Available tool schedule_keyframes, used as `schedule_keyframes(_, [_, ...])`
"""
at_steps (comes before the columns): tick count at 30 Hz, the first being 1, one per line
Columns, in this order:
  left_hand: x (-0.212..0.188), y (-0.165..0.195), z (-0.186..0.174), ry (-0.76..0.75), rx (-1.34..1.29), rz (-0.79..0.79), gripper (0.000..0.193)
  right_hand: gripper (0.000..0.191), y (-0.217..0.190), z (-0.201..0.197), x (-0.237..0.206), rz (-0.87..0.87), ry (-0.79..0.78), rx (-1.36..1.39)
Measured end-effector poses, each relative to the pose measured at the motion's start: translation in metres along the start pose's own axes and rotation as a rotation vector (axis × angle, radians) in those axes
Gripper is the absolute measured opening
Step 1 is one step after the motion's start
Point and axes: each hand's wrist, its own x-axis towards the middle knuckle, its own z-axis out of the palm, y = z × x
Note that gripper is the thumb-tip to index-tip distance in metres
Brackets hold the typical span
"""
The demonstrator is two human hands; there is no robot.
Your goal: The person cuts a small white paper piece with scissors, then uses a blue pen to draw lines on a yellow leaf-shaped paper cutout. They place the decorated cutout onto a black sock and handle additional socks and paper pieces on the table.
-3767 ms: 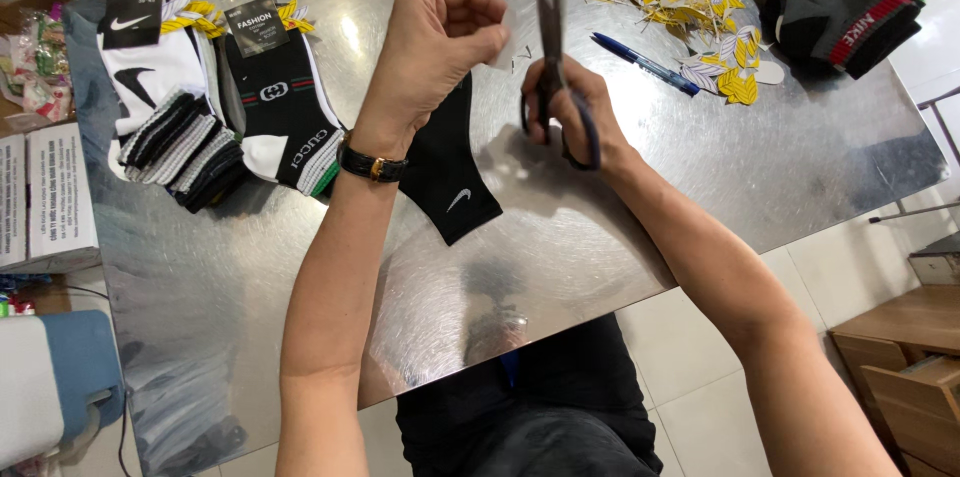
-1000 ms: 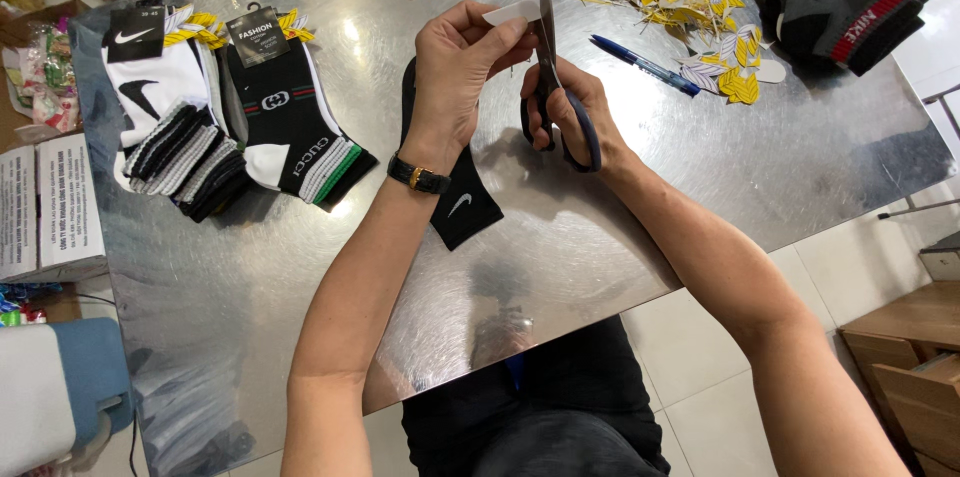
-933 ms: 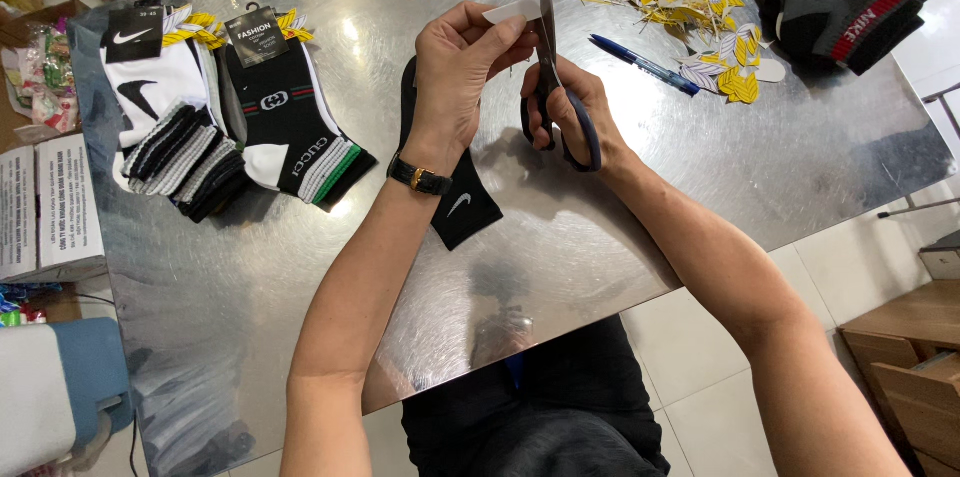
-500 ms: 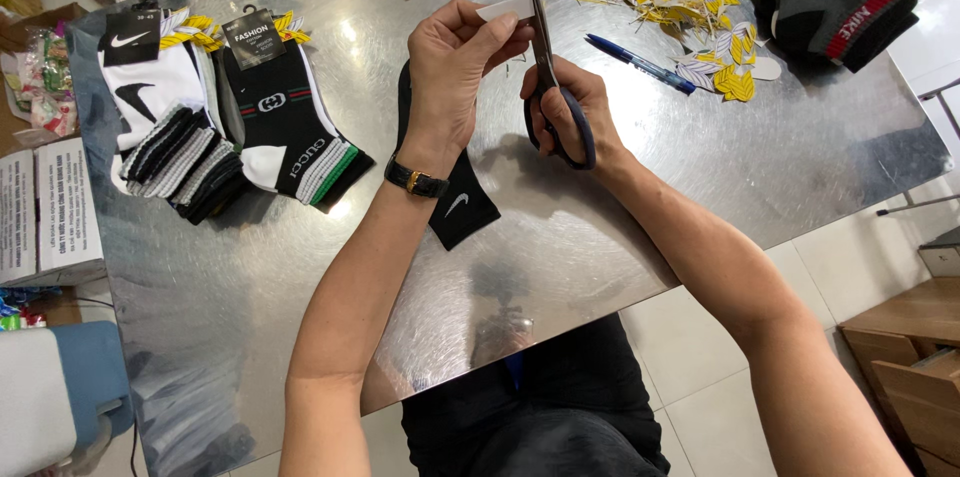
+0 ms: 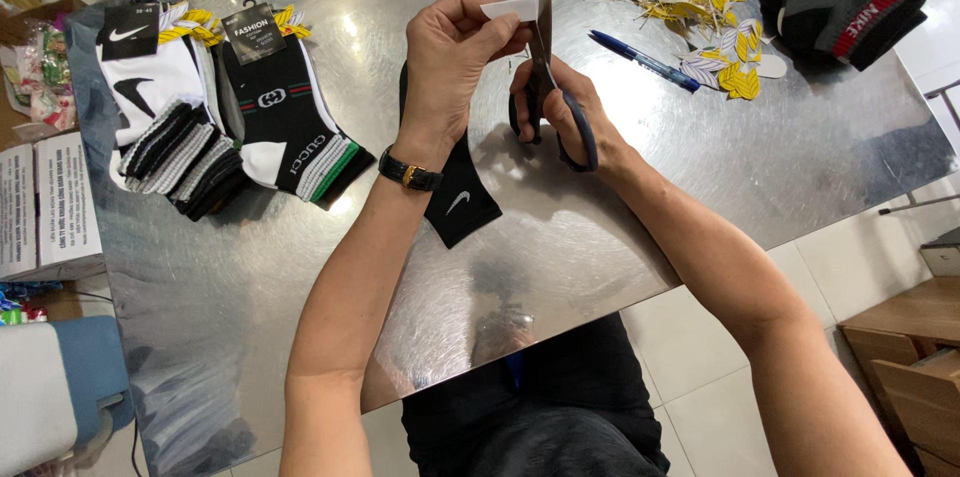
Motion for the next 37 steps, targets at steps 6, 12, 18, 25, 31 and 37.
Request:
schedule_keyframes(6, [0.000,0.000,0.001,-0.006,0.020,0.019,0.002,0.078,0.004,-0.002,-0.001,0.040,0.014,0.032])
schedule_keyframes(12, [0.000,0.001,0.001,0.005,0.068,0.013,0.002,0.076,0.006,-0.003,-0.001,0.047,0.027,0.053])
schedule_keyframes(18, [0.001,0.002,-0.001,-0.014,0.044,0.022,0.005,0.073,0.005,-0.003,-0.003,0.035,0.024,0.055])
schedule_keyframes(25, [0.004,0.009,-0.005,-0.019,0.092,-0.027,0.005,0.070,0.004,-0.005,-0.004,0.032,0.004,0.060])
schedule_keyframes(31, [0.005,0.014,-0.007,-0.049,0.070,-0.049,0.007,0.067,0.003,-0.005,-0.006,0.029,-0.005,0.049])
schedule_keyframes(37, [0.006,0.016,-0.009,-0.043,0.114,-0.054,0.004,0.066,0.003,-0.006,-0.006,0.033,-0.017,0.077])
